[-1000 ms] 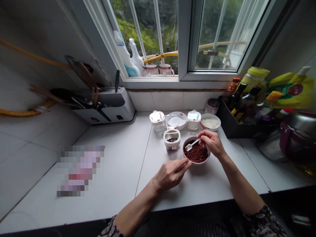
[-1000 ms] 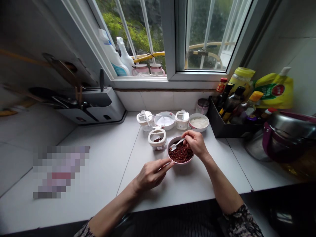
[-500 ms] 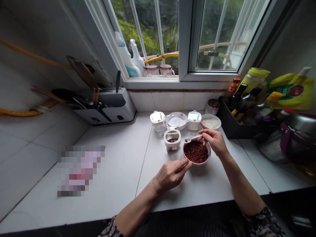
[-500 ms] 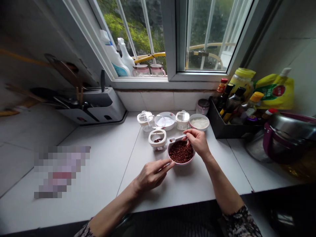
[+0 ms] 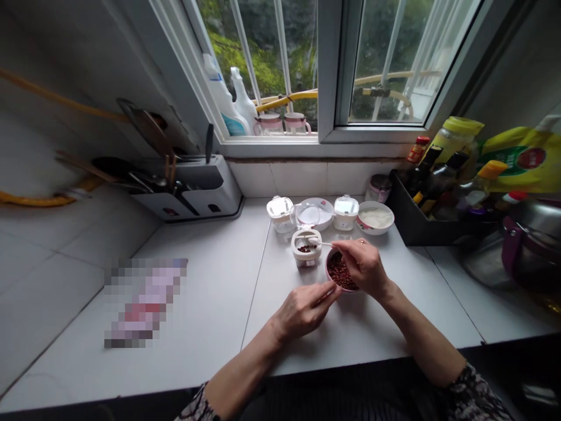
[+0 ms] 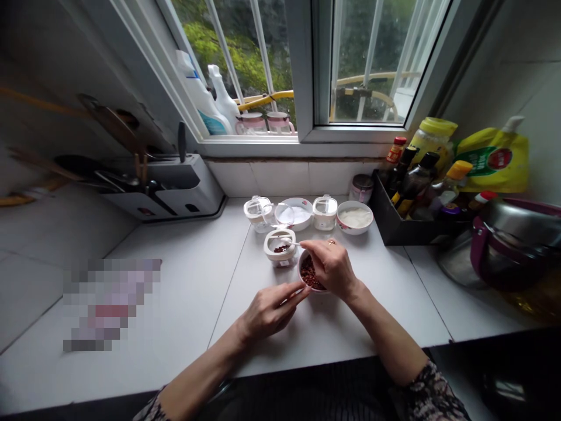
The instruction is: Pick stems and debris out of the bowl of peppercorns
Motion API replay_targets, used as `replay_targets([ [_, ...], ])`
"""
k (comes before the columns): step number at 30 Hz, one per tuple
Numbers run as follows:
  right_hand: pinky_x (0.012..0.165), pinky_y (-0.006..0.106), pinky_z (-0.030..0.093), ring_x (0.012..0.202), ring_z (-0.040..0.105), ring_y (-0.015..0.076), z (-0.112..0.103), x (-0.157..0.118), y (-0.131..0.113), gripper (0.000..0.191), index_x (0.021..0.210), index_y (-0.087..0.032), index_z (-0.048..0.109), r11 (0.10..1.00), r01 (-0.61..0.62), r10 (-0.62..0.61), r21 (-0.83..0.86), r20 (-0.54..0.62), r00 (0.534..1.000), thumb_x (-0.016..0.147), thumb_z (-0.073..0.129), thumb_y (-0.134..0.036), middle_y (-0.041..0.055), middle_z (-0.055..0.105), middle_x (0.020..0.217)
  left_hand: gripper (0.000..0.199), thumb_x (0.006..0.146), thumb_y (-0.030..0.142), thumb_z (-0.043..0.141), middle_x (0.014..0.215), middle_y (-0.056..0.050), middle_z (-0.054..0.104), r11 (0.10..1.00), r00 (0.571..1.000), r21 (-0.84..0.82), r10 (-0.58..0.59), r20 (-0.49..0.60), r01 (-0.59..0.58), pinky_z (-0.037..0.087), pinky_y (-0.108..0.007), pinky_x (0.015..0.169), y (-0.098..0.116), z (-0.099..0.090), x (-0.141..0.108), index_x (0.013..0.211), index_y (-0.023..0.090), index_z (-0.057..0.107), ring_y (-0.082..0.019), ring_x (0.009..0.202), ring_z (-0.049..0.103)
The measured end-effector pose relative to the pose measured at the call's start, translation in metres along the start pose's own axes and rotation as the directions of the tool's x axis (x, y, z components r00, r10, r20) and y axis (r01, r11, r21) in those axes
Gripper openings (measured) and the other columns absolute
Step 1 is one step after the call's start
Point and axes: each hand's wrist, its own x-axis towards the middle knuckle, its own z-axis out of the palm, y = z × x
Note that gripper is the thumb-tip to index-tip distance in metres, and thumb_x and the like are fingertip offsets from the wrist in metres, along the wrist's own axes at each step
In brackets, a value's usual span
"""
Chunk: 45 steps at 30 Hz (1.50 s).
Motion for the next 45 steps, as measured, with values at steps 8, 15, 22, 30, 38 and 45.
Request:
replay_targets([
  [8, 0.057, 0.025, 0.047, 0.057, 0.06, 0.0139, -0.032, 0.004, 0.014, 0.017, 0.079, -0.018, 0.065, 0.948, -0.307, 0.308, 0.08, 0.004, 0.951, 0.085, 0.049, -0.017, 0.0006, 0.066, 0.064, 0.033, 0.093, 0.005, 0.044, 0.103, -0.014, 0.069, 0.999, 1.0, -0.037, -0.003, 0.018, 0.003, 0.059, -0.026, 0.061, 0.0, -0.001, 0.0, 0.124, 0.009, 0.057, -0.016, 0.075, 0.068],
  [15, 0.057, 0.024, 0.042, 0.056, 0.057, 0.0127, -0.025, 0.003, 0.014, 0.02, 0.074, -0.019, 0.063, 0.943, -0.333, 0.326, -0.006, 0.223, 0.919, 0.081, 0.044, -0.015, 0.0004, 0.065, 0.064, 0.035, 0.094, 0.005, 0.042, 0.102, -0.013, 0.069, 1.0, 1.0, -0.03, -0.001, 0.009, 0.002, 0.058, -0.026, 0.062, 0.0, 0.0, 0.0, 0.126, 0.01, 0.055, -0.015, 0.076, 0.068],
  [22, 0.056, 0.023, 0.042, 0.056, 0.058, 0.0136, -0.027, 0.002, 0.019, 0.02, 0.078, -0.019, 0.064, 0.89, -0.456, 0.447, 0.017, 0.162, 0.879, 0.083, 0.045, -0.018, -0.0006, 0.063, 0.06, 0.035, 0.094, 0.006, 0.043, 0.103, -0.014, 0.069, 0.999, 1.0, -0.035, -0.006, 0.009, 0.006, 0.059, -0.026, 0.063, 0.0, -0.001, -0.001, 0.127, 0.01, 0.055, -0.015, 0.075, 0.068],
  [30, 0.061, 0.024, 0.045, 0.062, 0.062, 0.0145, -0.02, 0.0, 0.02, 0.021, 0.079, -0.019, 0.066, 0.915, -0.401, 0.383, 0.044, 0.214, 0.899, 0.082, 0.046, -0.015, 0.0006, 0.068, 0.069, 0.036, 0.093, 0.005, 0.043, 0.104, -0.013, 0.069, 0.999, 1.0, -0.042, -0.007, 0.006, 0.007, 0.059, -0.026, 0.064, 0.0, 0.0, -0.001, 0.127, 0.01, 0.056, -0.016, 0.077, 0.068],
  [38, 0.058, 0.024, 0.045, 0.056, 0.059, 0.0136, -0.024, 0.001, 0.02, 0.019, 0.077, -0.019, 0.066, 0.871, -0.477, 0.453, 0.12, 0.183, 0.873, 0.083, 0.048, -0.018, -0.0011, 0.065, 0.062, 0.033, 0.094, 0.005, 0.043, 0.103, -0.014, 0.069, 0.999, 1.0, -0.042, -0.007, 0.01, 0.008, 0.058, -0.026, 0.063, 0.0, -0.001, 0.001, 0.124, 0.01, 0.057, -0.015, 0.077, 0.067],
  [45, 0.057, 0.024, 0.044, 0.055, 0.058, 0.013, -0.025, 0.002, 0.022, 0.018, 0.077, -0.018, 0.066, 0.842, -0.515, 0.491, 0.16, 0.166, 0.855, 0.083, 0.049, -0.02, -0.0017, 0.064, 0.06, 0.032, 0.094, 0.005, 0.043, 0.103, -0.014, 0.069, 0.999, 1.0, -0.041, -0.005, 0.005, 0.005, 0.058, -0.026, 0.062, 0.0, 0.0, -0.001, 0.122, 0.01, 0.058, -0.015, 0.075, 0.067],
])
